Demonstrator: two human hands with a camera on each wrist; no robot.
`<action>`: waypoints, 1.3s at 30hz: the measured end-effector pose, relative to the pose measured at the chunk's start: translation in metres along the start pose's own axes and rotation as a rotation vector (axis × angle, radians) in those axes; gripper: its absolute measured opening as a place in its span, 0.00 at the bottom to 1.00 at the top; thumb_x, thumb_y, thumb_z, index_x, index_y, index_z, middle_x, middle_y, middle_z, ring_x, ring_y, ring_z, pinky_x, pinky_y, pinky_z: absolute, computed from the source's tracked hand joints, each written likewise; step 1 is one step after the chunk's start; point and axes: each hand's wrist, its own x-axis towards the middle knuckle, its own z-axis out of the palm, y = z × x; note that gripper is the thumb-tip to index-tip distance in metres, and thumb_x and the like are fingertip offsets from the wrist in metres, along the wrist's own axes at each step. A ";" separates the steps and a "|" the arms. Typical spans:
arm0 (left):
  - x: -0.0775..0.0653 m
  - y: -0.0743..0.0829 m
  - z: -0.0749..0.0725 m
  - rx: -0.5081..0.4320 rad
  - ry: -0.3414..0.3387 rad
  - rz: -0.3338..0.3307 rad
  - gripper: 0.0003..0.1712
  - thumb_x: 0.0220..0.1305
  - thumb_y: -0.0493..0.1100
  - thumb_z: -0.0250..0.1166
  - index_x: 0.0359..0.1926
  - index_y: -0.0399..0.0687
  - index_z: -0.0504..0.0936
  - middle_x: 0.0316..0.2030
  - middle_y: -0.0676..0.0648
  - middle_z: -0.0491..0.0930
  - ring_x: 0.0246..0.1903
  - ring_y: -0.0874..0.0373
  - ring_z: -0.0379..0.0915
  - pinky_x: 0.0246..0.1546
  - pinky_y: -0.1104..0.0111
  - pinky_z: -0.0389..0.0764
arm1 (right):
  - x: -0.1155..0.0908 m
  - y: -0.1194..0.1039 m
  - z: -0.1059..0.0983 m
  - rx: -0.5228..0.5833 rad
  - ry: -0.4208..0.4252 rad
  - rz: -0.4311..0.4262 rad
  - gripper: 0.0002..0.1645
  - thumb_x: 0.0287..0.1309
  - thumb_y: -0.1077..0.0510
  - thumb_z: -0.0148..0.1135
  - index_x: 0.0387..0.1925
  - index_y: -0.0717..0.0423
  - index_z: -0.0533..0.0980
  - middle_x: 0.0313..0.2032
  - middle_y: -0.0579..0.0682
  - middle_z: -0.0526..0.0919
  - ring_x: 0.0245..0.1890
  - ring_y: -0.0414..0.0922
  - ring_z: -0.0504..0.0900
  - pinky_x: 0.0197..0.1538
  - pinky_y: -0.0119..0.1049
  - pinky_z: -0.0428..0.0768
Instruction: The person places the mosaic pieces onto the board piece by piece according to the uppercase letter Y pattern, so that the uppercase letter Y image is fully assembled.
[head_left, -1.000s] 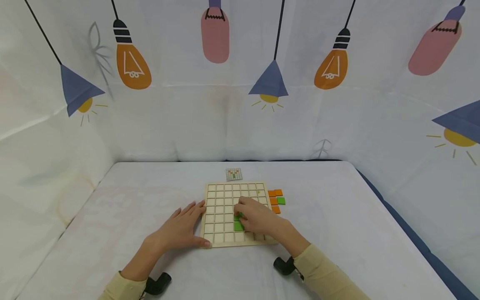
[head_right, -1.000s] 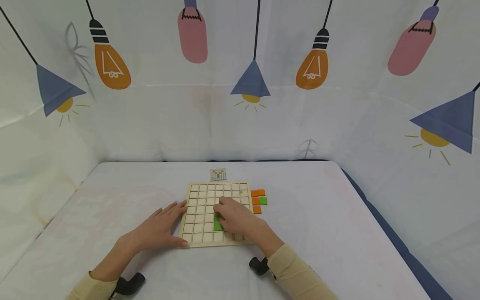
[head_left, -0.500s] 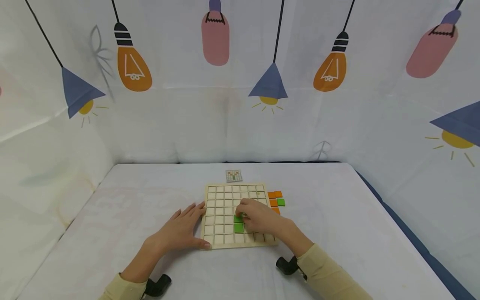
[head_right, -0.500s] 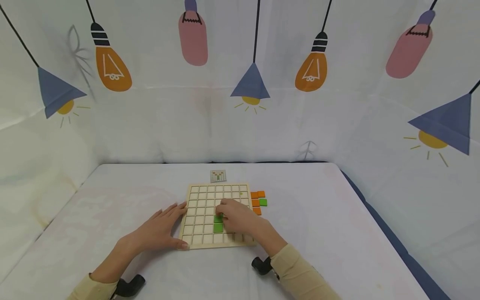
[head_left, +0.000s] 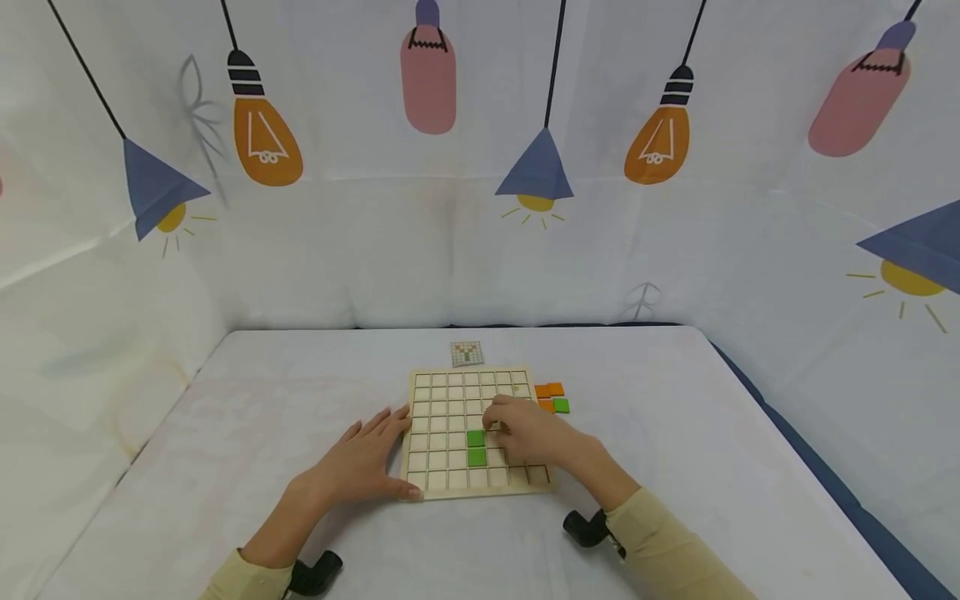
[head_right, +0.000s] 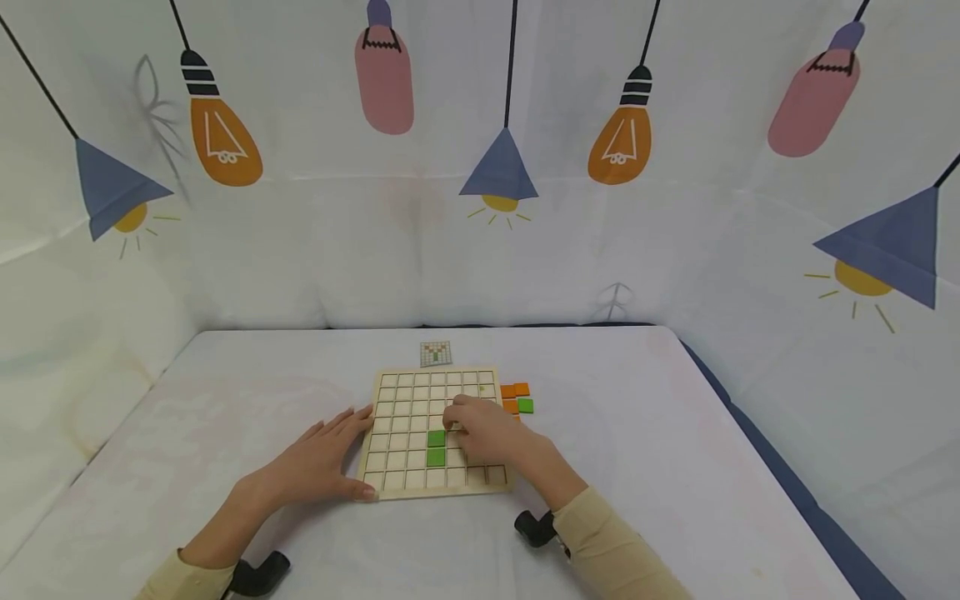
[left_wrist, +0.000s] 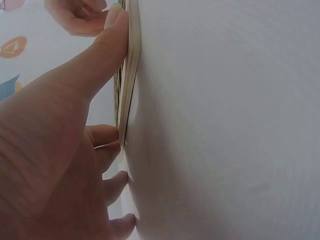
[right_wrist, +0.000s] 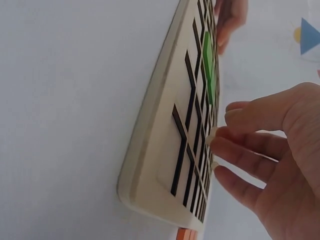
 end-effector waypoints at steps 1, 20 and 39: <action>0.000 0.000 0.000 0.000 0.000 -0.001 0.68 0.42 0.76 0.71 0.77 0.48 0.56 0.79 0.49 0.50 0.78 0.43 0.44 0.73 0.36 0.49 | -0.001 0.001 -0.001 -0.004 0.001 0.007 0.11 0.66 0.60 0.59 0.46 0.44 0.81 0.45 0.37 0.79 0.43 0.35 0.77 0.49 0.32 0.80; 0.001 -0.002 0.003 0.005 -0.001 0.001 0.68 0.41 0.78 0.70 0.77 0.48 0.57 0.79 0.50 0.50 0.78 0.44 0.44 0.73 0.36 0.50 | -0.012 0.028 -0.015 -0.064 0.050 -0.018 0.16 0.59 0.68 0.55 0.43 0.49 0.81 0.43 0.41 0.79 0.41 0.36 0.77 0.44 0.33 0.80; 0.000 0.000 0.001 0.006 -0.010 -0.006 0.68 0.42 0.78 0.69 0.77 0.48 0.56 0.79 0.50 0.49 0.79 0.44 0.43 0.73 0.37 0.48 | -0.018 0.060 -0.031 -0.184 0.096 0.029 0.16 0.56 0.69 0.60 0.43 0.50 0.83 0.38 0.42 0.80 0.36 0.36 0.75 0.44 0.34 0.81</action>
